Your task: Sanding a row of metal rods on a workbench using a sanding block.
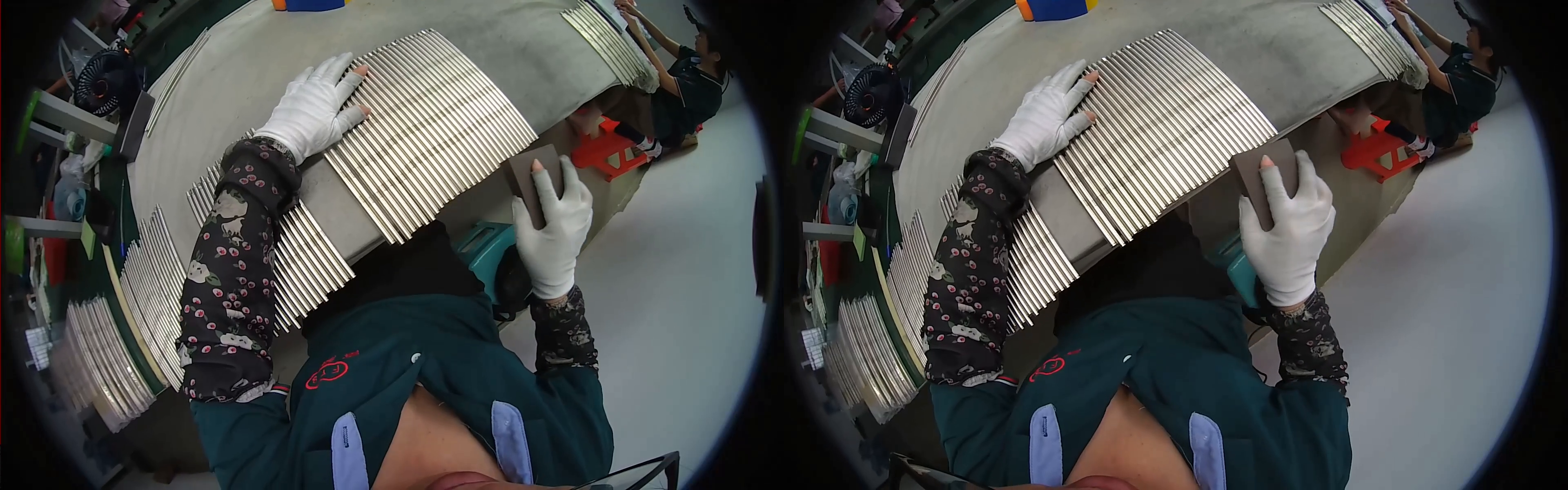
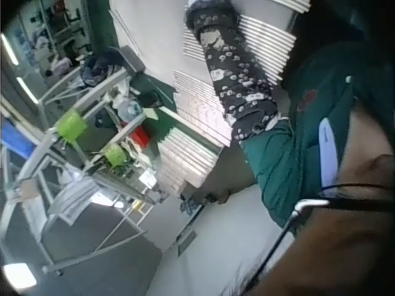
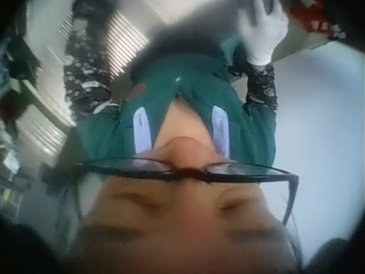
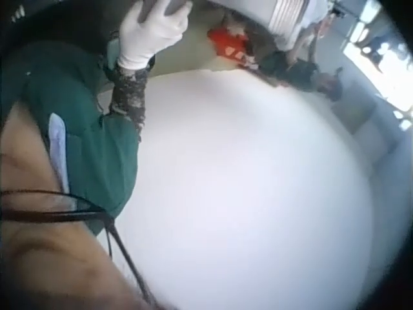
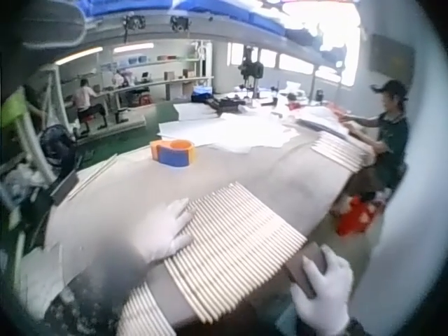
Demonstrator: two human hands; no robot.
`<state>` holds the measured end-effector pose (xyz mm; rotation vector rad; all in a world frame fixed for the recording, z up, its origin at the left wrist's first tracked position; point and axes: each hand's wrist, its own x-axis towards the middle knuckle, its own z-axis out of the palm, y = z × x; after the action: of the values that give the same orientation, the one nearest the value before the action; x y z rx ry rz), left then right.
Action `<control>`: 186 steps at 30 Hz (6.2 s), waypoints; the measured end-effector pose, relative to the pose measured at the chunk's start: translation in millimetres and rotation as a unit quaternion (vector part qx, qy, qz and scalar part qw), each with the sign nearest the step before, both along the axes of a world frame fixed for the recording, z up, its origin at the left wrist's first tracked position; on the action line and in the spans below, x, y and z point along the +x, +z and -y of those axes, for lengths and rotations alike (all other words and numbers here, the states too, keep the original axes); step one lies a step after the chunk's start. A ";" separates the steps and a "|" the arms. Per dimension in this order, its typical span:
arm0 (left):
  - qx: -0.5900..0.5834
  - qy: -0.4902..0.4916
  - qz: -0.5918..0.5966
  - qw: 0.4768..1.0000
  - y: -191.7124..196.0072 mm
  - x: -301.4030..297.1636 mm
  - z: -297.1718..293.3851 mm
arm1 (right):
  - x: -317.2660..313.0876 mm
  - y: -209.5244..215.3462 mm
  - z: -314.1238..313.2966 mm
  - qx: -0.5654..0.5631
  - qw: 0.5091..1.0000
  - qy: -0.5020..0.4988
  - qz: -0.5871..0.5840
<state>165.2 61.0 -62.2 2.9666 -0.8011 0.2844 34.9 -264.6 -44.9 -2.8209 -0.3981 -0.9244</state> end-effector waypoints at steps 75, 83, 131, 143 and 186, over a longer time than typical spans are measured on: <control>0.007 -0.102 -0.042 0.994 8.3 -78.9 -25.7 | -38.7 24.3 -68.1 -0.053 0.982 0.149 -0.106; 0.008 -0.095 -0.039 0.995 7.4 -80.6 -25.0 | -32.2 26.2 -60.9 -0.054 0.983 0.134 -0.115; -0.003 -0.100 -0.055 0.994 17.9 -82.3 -29.4 | -24.9 24.8 -84.3 -0.059 0.979 0.164 -0.108; 0.017 -0.104 -0.037 0.994 12.3 -80.1 -31.7 | -62.7 12.6 -58.1 0.020 0.972 0.173 -0.156; 0.002 -0.188 -0.082 0.979 33.3 -16.4 78.4 | -21.0 3.3 6.5 0.078 0.978 0.098 -0.166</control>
<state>148.8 -17.3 -28.9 2.7150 -1.3070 0.0171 13.9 -271.1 -41.6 -2.6621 -0.5202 -0.4152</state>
